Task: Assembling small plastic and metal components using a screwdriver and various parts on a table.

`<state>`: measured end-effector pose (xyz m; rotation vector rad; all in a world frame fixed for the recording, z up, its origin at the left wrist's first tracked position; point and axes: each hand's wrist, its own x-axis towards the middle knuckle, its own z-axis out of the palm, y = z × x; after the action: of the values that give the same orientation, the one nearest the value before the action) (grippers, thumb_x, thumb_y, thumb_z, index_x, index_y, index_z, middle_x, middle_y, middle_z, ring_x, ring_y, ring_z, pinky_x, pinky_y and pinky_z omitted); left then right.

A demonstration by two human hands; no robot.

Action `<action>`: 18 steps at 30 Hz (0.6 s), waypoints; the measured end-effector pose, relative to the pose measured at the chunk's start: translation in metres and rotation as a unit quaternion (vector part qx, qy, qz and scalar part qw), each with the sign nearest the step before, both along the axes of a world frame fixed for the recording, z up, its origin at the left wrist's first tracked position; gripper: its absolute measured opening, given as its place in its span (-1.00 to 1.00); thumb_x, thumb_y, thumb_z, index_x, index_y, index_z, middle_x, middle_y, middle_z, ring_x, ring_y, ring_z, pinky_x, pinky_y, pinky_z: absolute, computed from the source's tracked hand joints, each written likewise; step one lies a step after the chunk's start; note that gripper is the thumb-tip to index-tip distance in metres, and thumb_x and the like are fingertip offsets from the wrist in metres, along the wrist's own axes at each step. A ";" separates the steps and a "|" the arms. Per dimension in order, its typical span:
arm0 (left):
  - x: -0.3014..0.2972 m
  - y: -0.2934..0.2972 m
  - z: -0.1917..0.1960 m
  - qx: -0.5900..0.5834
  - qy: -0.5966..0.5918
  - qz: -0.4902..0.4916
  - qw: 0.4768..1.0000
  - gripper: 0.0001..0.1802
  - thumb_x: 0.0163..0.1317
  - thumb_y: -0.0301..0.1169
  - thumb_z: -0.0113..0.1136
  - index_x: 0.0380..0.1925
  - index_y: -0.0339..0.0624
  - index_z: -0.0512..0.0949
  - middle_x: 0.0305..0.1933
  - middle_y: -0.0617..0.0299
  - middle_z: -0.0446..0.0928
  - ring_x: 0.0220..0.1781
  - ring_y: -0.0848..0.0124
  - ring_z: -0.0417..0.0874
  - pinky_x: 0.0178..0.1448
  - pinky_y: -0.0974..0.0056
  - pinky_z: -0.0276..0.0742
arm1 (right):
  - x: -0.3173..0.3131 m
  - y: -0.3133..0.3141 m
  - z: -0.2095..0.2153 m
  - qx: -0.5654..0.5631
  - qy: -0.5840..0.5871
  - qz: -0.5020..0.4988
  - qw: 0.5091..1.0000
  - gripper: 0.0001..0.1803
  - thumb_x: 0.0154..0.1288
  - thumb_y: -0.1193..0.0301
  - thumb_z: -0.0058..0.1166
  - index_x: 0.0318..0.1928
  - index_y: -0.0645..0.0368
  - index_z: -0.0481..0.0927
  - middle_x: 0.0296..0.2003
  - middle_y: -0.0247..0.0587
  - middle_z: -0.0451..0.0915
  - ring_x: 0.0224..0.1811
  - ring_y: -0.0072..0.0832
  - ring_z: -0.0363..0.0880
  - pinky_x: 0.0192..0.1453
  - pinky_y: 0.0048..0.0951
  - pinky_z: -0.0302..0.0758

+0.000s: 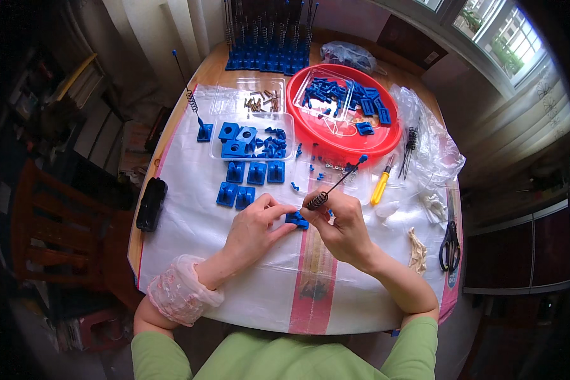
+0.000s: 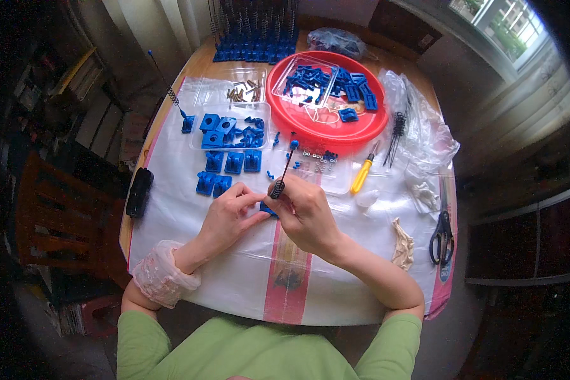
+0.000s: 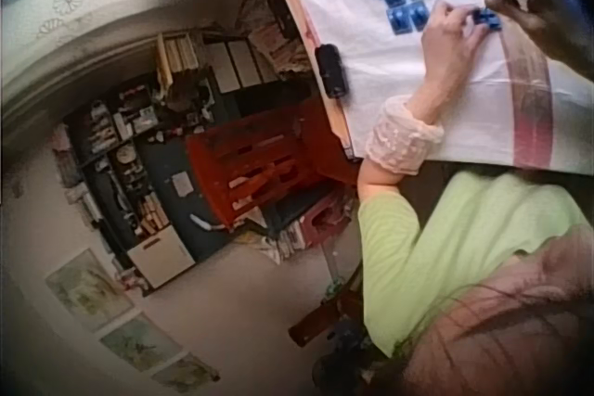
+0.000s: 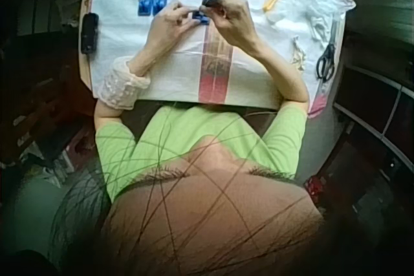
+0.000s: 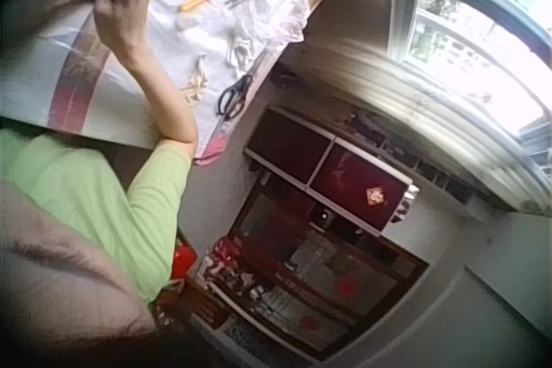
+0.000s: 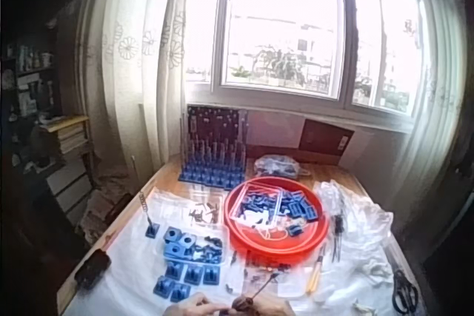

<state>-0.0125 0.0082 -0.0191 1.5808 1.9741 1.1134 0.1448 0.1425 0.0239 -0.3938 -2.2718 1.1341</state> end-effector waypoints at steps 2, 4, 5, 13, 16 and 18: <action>0.000 0.000 -0.001 0.000 0.004 0.001 1.000 -0.68 0.18 -0.34 0.49 -0.04 -0.01 0.74 -0.24 0.21 0.55 -0.39 0.36 0.63 -0.25 0.25 0.59 | -0.002 -0.003 0.003 -0.018 0.009 0.003 1.000 -0.88 0.29 0.57 0.27 -0.31 0.30 0.55 -0.47 -0.16 0.49 -0.49 -0.38 0.44 -0.39 -0.33 0.35; 0.000 0.000 -0.001 0.001 0.006 0.001 1.000 -0.68 0.18 -0.35 0.49 -0.04 -0.02 0.74 -0.24 0.21 0.55 -0.39 0.36 0.63 -0.26 0.25 0.59 | -0.002 -0.003 0.004 -0.026 0.014 0.005 1.000 -0.85 0.29 0.56 0.26 -0.33 0.31 0.52 -0.48 -0.12 0.43 -0.50 -0.29 0.42 -0.39 -0.26 0.31; 0.000 0.000 -0.001 0.002 0.005 0.001 1.000 -0.68 0.18 -0.35 0.49 -0.04 -0.02 0.74 -0.24 0.21 0.55 -0.39 0.36 0.63 -0.26 0.25 0.59 | -0.002 -0.003 0.003 -0.025 0.016 0.006 1.000 -0.85 0.29 0.56 0.26 -0.33 0.31 0.52 -0.48 -0.12 0.43 -0.50 -0.29 0.42 -0.39 -0.26 0.31; 0.000 0.000 -0.001 0.000 0.008 0.003 1.000 -0.68 0.17 -0.33 0.50 -0.04 -0.01 0.74 -0.25 0.21 0.55 -0.39 0.35 0.64 -0.27 0.25 0.59 | -0.002 -0.003 0.003 -0.024 0.010 0.007 1.000 -0.83 0.29 0.55 0.26 -0.34 0.31 0.51 -0.48 -0.09 0.43 -0.50 -0.26 0.43 -0.39 -0.24 0.31; 0.000 0.000 0.000 -0.001 0.009 0.003 1.000 -0.68 0.18 -0.33 0.49 -0.05 0.00 0.74 -0.25 0.21 0.55 -0.39 0.35 0.64 -0.27 0.25 0.59 | -0.002 -0.003 0.003 -0.024 0.009 0.005 1.000 -0.83 0.29 0.55 0.26 -0.35 0.31 0.50 -0.48 -0.08 0.44 -0.50 -0.24 0.44 -0.39 -0.23 0.31; 0.000 0.000 0.000 0.001 0.010 0.002 1.000 -0.68 0.18 -0.33 0.49 -0.05 0.00 0.74 -0.25 0.21 0.55 -0.39 0.35 0.64 -0.27 0.25 0.59 | -0.002 -0.003 0.003 -0.023 0.008 0.004 1.000 -0.83 0.29 0.55 0.26 -0.35 0.31 0.50 -0.48 -0.07 0.44 -0.50 -0.23 0.44 -0.39 -0.22 0.31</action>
<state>-0.0126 0.0082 -0.0193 1.5956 1.9908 1.1059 0.1432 0.1399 0.0265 -0.3919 -2.2390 1.1916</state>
